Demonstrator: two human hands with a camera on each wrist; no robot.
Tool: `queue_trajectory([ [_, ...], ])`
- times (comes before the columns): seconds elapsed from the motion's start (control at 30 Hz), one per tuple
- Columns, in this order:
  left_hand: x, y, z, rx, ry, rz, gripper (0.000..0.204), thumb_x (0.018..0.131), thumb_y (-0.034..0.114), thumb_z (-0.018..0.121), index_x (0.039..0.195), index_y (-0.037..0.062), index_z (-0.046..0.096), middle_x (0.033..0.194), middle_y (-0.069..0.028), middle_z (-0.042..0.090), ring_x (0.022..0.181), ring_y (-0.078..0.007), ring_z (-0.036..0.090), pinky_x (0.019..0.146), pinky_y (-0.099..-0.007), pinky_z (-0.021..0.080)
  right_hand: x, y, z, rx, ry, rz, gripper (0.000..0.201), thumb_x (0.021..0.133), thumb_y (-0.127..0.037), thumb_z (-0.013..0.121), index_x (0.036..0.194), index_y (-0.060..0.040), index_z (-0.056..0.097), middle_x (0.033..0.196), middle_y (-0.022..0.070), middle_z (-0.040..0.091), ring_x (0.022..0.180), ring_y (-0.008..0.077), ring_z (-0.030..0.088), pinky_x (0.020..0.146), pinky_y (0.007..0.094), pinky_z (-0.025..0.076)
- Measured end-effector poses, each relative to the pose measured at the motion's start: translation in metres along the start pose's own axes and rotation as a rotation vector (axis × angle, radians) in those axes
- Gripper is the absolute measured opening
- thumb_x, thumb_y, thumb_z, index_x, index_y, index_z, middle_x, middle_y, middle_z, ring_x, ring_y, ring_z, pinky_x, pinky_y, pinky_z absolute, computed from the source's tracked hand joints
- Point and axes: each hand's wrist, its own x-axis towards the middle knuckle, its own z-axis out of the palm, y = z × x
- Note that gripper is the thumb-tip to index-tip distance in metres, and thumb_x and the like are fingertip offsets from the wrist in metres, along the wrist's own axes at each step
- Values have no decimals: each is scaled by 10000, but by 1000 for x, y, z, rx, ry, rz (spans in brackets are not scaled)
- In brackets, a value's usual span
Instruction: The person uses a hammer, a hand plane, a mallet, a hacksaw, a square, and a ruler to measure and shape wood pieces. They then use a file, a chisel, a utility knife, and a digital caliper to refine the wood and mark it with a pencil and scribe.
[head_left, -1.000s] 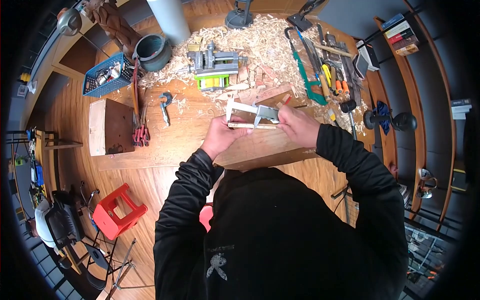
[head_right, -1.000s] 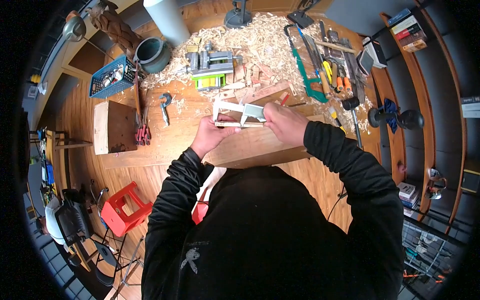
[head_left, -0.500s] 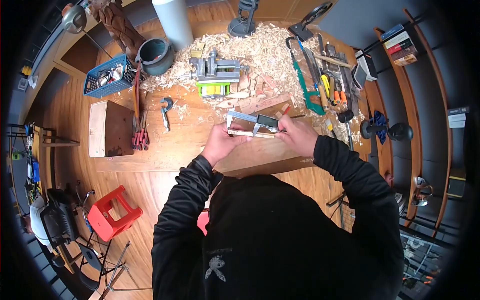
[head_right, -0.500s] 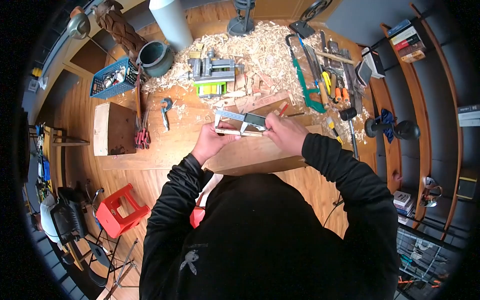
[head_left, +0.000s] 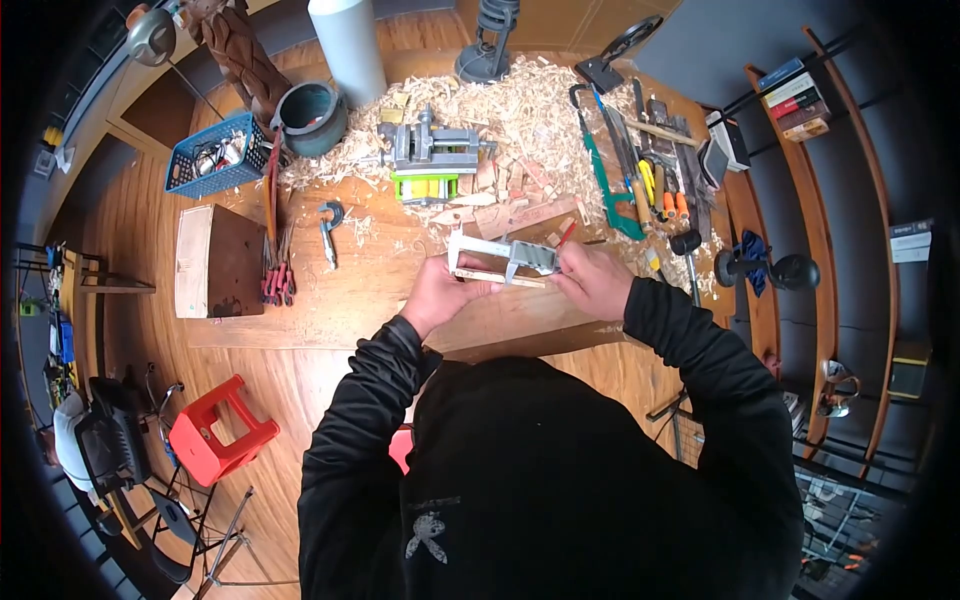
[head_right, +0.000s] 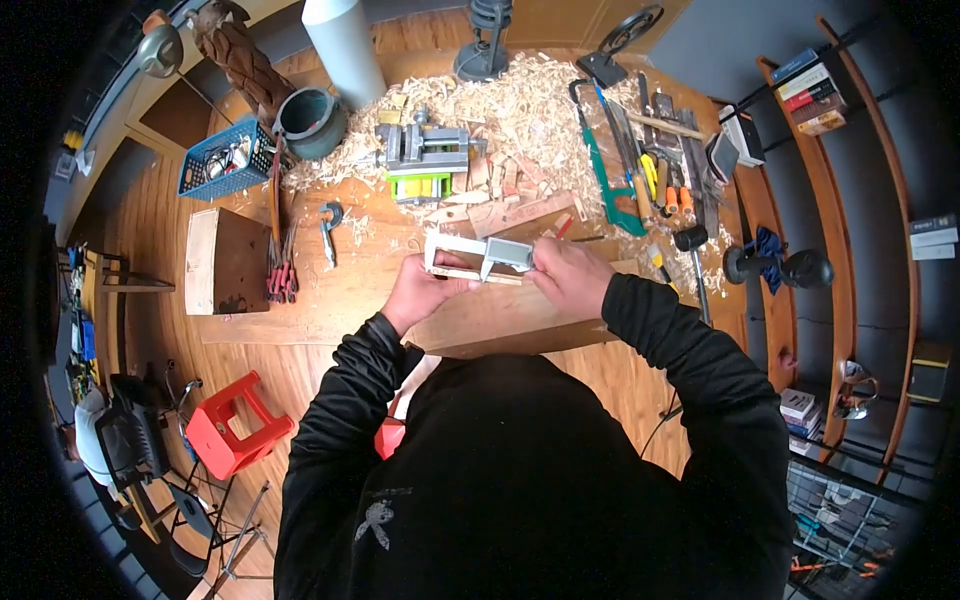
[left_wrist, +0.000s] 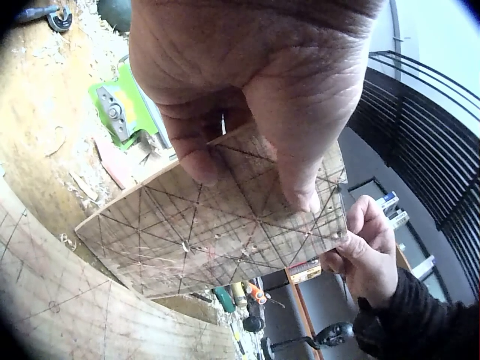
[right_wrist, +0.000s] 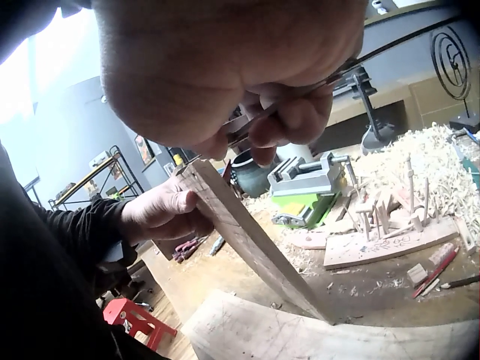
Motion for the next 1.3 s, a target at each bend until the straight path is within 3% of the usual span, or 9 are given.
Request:
queue_trajectory([
  [0.2, 1, 3, 2, -131, 17, 16, 309, 727, 115, 854, 962, -13, 698, 910, -52, 700, 843, -109, 618, 781, -283, 519, 0, 0, -3, 18, -52, -5, 232, 894, -165, 624, 889, -59, 417, 779, 163, 542, 720, 398, 572, 613, 464, 439],
  [0.37, 1, -6, 0, -5, 19, 4, 403, 714, 176, 870, 1014, -10, 675, 927, -71, 706, 855, -117, 631, 812, -302, 513, 1, 1, -3, -3, -45, -26, 237, 902, -176, 624, 894, -56, 421, 772, 169, 540, 721, 400, 573, 613, 469, 440],
  [0.8, -2, -5, 1, -4, 25, 15, 397, 711, 185, 873, 988, -23, 678, 905, -75, 710, 830, -116, 633, 788, -295, 517, -2, 2, 2, -73, -10, -53, 256, 909, -225, 626, 906, -57, 433, 790, 171, 554, 732, 395, 593, 597, 470, 452],
  [1.0, -4, -7, 2, -33, 42, 8, 369, 706, 190, 876, 944, -25, 694, 893, -76, 711, 813, -117, 632, 768, -297, 521, -2, 4, 3, -80, -7, -69, 262, 906, -236, 628, 897, -61, 434, 769, 161, 557, 715, 386, 596, 586, 467, 451],
  [1.1, -4, -8, 3, 76, 43, 35, 280, 736, 112, 848, 938, -17, 703, 884, -53, 700, 835, -102, 616, 777, -282, 521, -3, 4, 5, -93, 10, -68, 264, 899, -230, 641, 892, -64, 436, 756, 157, 553, 711, 386, 595, 583, 463, 449],
  [1.3, -7, -12, 4, 32, 28, 31, 253, 746, 103, 840, 926, -15, 706, 854, -40, 700, 800, -92, 608, 769, -272, 518, -5, 1, 4, -10, 46, 30, 253, 892, -207, 653, 896, -71, 440, 766, 152, 551, 711, 382, 597, 591, 455, 452],
])
